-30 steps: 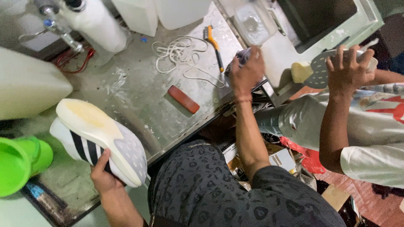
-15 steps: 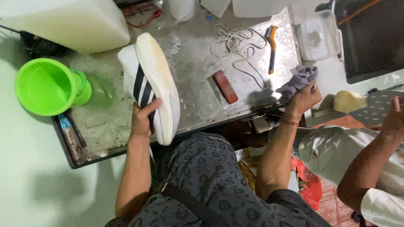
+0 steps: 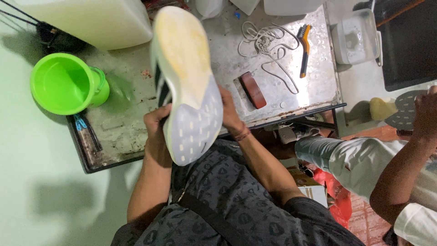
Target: The person cleans a white sneaker with black stripes using a cloth and a brush. They wipe the sole and upper parts, then scrub the shoe with a brush, focusing on the sides and sole. The person handles the shoe one at a time and uses cleaning tools throughout the process.
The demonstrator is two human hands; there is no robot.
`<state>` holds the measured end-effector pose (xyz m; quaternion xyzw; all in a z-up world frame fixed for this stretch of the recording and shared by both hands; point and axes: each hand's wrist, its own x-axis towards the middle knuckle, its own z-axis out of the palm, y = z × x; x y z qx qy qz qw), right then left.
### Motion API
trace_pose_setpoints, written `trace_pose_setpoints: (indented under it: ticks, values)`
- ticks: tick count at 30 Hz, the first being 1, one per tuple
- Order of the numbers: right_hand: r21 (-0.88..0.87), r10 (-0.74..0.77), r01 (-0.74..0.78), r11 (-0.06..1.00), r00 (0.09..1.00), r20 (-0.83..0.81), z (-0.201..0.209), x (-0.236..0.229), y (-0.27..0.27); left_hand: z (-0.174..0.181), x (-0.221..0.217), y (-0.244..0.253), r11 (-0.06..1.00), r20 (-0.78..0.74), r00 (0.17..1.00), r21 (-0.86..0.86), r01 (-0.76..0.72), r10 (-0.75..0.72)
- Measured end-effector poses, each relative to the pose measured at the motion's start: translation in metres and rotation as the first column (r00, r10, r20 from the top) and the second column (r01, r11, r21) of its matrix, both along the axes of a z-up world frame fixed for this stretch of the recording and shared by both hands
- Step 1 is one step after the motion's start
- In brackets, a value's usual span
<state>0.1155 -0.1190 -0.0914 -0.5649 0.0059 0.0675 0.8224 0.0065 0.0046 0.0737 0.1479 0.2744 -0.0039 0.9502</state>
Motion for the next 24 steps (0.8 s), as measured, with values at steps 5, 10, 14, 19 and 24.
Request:
trace_pose_setpoints:
  ticks: [5, 10, 14, 19, 24]
  values:
    - [-0.108, 0.047, -0.046, 0.993, 0.999, 0.004, 0.009, 0.0, 0.014, -0.023, -0.011, 0.01, 0.979, 0.067, 0.983, 0.13, 0.16, -0.169]
    - [-0.217, 0.086, -0.085, 0.973, 0.996, -0.003, 0.015, 0.007, 0.014, -0.014, -0.008, 0.009, 0.987, 0.093, 0.987, 0.112, 0.117, -0.127]
    - [-0.322, 0.12, -0.119, 0.939, 0.993, -0.018, 0.021, 0.034, 0.009, -0.009, -0.02, 0.007, 0.988, 0.002, 0.992, 0.09, 0.128, -0.129]
    - [-0.417, 0.151, -0.15, 0.897, 0.988, -0.031, 0.031, 0.033, -0.023, -0.003, -0.014, 0.017, 0.985, 0.125, 0.977, -0.009, 0.175, -0.172]
    - [-0.549, 0.17, -0.162, 0.82, 0.985, -0.037, 0.041, 0.013, -0.031, -0.058, -0.028, 0.009, 0.997, -0.013, 0.999, -0.068, 0.047, -0.048]
